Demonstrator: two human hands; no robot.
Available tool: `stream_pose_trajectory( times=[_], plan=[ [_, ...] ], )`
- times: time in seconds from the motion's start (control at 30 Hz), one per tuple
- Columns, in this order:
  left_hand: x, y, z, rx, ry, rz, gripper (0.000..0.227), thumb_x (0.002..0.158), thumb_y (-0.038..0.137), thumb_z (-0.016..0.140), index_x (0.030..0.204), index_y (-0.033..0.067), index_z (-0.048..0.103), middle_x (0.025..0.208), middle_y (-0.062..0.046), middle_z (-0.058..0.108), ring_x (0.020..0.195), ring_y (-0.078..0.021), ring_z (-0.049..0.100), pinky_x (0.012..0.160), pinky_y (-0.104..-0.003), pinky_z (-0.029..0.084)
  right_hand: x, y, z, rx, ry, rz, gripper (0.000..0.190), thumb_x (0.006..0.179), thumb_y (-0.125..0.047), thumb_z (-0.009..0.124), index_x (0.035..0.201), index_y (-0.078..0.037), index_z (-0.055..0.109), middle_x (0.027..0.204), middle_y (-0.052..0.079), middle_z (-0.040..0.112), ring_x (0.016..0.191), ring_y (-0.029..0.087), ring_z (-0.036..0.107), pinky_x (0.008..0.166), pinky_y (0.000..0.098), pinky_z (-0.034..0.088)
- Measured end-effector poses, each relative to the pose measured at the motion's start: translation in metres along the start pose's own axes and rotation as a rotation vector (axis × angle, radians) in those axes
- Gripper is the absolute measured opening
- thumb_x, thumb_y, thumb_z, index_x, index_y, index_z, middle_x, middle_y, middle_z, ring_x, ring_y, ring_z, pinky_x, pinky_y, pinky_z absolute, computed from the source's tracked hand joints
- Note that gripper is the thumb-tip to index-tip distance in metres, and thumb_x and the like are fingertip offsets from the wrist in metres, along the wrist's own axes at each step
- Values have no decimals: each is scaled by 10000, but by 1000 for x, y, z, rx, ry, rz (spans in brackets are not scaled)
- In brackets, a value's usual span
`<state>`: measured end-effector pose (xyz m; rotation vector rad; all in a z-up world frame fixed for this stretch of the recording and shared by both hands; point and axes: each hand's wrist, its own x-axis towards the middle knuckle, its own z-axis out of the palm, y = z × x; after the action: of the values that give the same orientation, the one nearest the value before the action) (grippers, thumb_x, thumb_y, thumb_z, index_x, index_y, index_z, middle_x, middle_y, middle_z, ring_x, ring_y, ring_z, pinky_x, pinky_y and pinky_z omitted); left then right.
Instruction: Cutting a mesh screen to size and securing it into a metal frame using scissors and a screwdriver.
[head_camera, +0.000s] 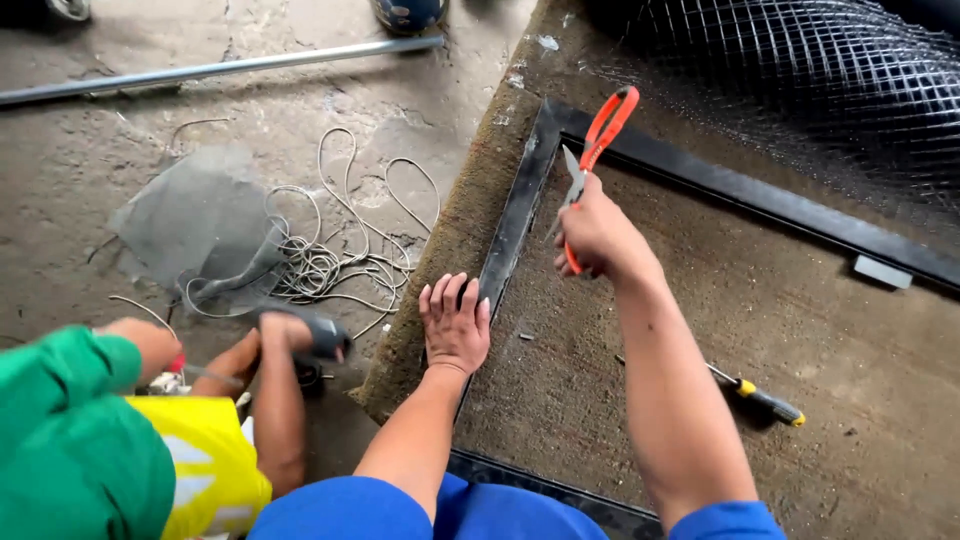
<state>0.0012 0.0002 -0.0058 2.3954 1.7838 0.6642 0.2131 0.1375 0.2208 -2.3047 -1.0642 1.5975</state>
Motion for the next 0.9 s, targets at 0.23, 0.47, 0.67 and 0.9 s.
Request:
stream_pose_trajectory(
  times=[0.23, 0.47, 0.67, 0.9],
  plan=[
    [-1, -1, -5, 5, -4, -7, 379, 970, 389, 574, 1289, 184, 566, 1371, -45, 464, 1376, -256, 403, 1194, -509, 278, 20, -10, 7, 25, 30, 32, 634, 987, -145, 398, 1557, 31, 181, 902, 267, 709, 638, 369, 747, 515, 467, 649],
    [0, -2, 0, 3, -3, -7, 381, 977, 405, 562, 1290, 189, 572, 1368, -40, 465, 1384, -250, 399, 1197, -516, 269, 24, -13, 6, 0, -15, 46, 543, 980, -97, 403, 1472, 44, 220, 908, 297, 694, 628, 385, 725, 498, 494, 635],
    [0, -2, 1, -2, -1, -3, 388, 967, 401, 576, 1296, 195, 570, 1357, -34, 474, 1372, -244, 411, 1194, -505, 281, 5, 28, -13, 2, -162, -36, 564, 953, -137, 468, 1469, 40, 327, 773, 298, 675, 546, 420, 689, 381, 499, 548],
    [-7, -5, 9, 1, 25, 22, 391, 983, 386, 575, 1312, 175, 588, 1362, -54, 497, 1361, -265, 445, 1172, -532, 300, -68, 77, 30, 274, -28, -5, 658, 1029, -195, 428, 1596, 19, 172, 833, 291, 678, 631, 389, 723, 528, 483, 645]
  ],
)
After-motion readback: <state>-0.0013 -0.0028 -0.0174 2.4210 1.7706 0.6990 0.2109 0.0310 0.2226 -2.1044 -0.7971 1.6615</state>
